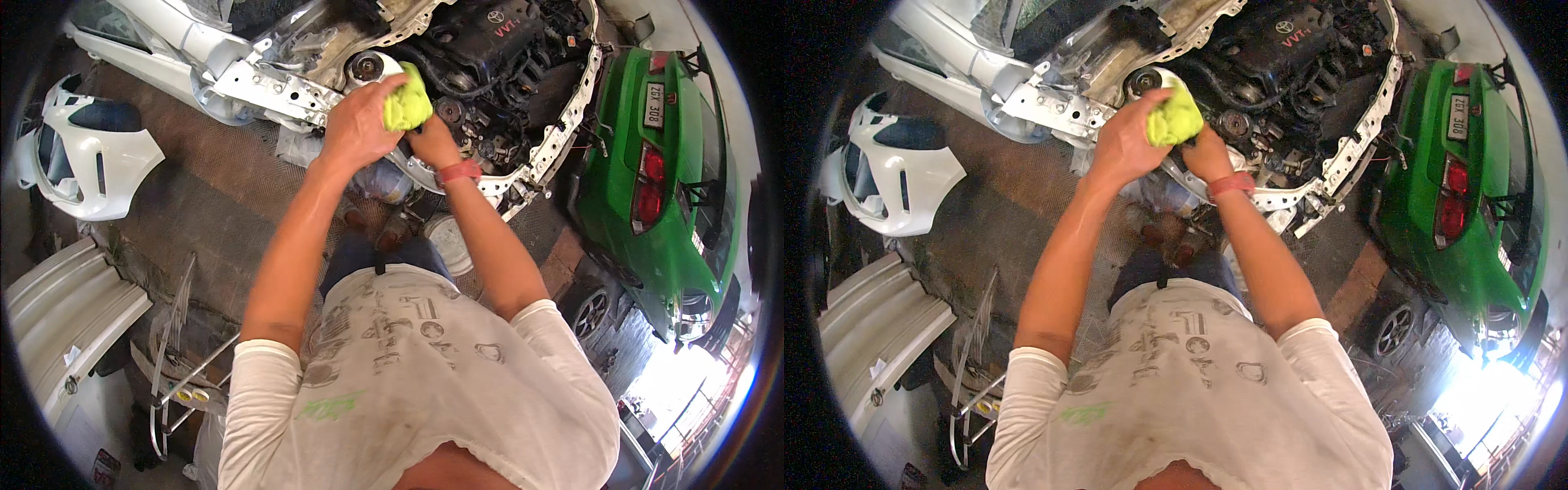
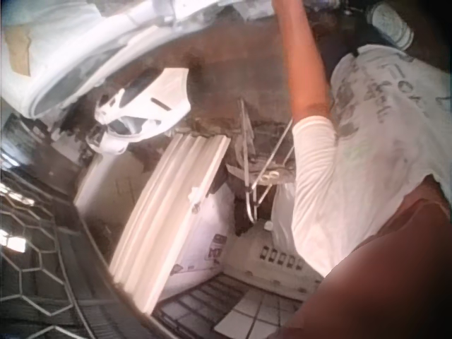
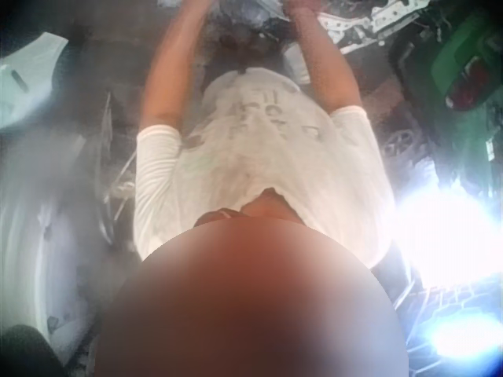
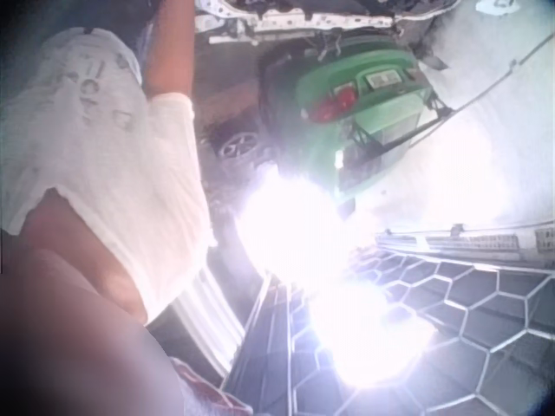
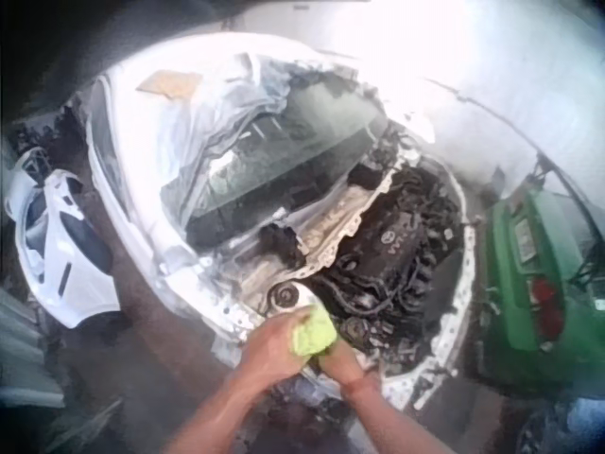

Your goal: The person wipes the front frame and engine bay of a white car with a green cloth. They repeatedly dip the cloth into a bucket of water and wipe various surfaces around the engine and radiator support. The person also briefly handles a small black plastic part near the windshield cowl.

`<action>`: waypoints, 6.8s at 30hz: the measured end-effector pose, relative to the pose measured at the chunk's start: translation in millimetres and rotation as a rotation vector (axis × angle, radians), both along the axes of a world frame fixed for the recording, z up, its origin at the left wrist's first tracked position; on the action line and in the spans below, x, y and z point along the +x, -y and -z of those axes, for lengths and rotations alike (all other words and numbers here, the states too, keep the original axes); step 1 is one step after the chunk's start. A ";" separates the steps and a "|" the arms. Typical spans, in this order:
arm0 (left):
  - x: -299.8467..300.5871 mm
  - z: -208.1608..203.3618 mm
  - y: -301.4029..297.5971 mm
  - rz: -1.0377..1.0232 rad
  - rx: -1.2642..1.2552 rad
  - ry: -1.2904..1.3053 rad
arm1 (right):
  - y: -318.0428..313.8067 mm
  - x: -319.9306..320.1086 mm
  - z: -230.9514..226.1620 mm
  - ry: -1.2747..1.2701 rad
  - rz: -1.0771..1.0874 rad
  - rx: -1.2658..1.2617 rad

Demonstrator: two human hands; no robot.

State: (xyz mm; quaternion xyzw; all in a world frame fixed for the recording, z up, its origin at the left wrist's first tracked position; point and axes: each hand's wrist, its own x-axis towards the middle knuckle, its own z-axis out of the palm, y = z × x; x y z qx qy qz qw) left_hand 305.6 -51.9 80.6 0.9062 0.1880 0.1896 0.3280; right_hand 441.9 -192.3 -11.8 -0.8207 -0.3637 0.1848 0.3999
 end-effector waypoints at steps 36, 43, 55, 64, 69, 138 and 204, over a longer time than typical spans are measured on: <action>-30.3 122.7 -133.2 -0.072 0.298 -0.095 | -43.5 67.8 -25.3 0.043 -0.626 -0.275; -27.8 130.8 -131.8 -0.100 0.427 -0.194 | -60.8 70.6 -6.9 0.123 -0.910 -0.174; -32.6 137.1 -122.0 -0.201 0.532 -0.242 | -76.5 81.3 -3.8 0.184 -1.175 -0.260; -31.3 135.2 -122.4 -0.211 0.568 -0.301 | -68.7 74.1 -15.0 0.151 -1.112 -0.116; -29.7 131.1 -118.1 -0.242 0.531 -0.450 | -63.9 46.8 -9.8 -0.071 -0.646 -0.344; -28.3 128.0 -126.3 -0.175 0.504 -0.190 | -62.2 78.7 -2.1 0.163 -0.999 -0.187; -22.7 122.1 -130.6 -0.077 0.442 -0.044 | -88.0 23.8 33.8 -0.074 -0.441 -0.004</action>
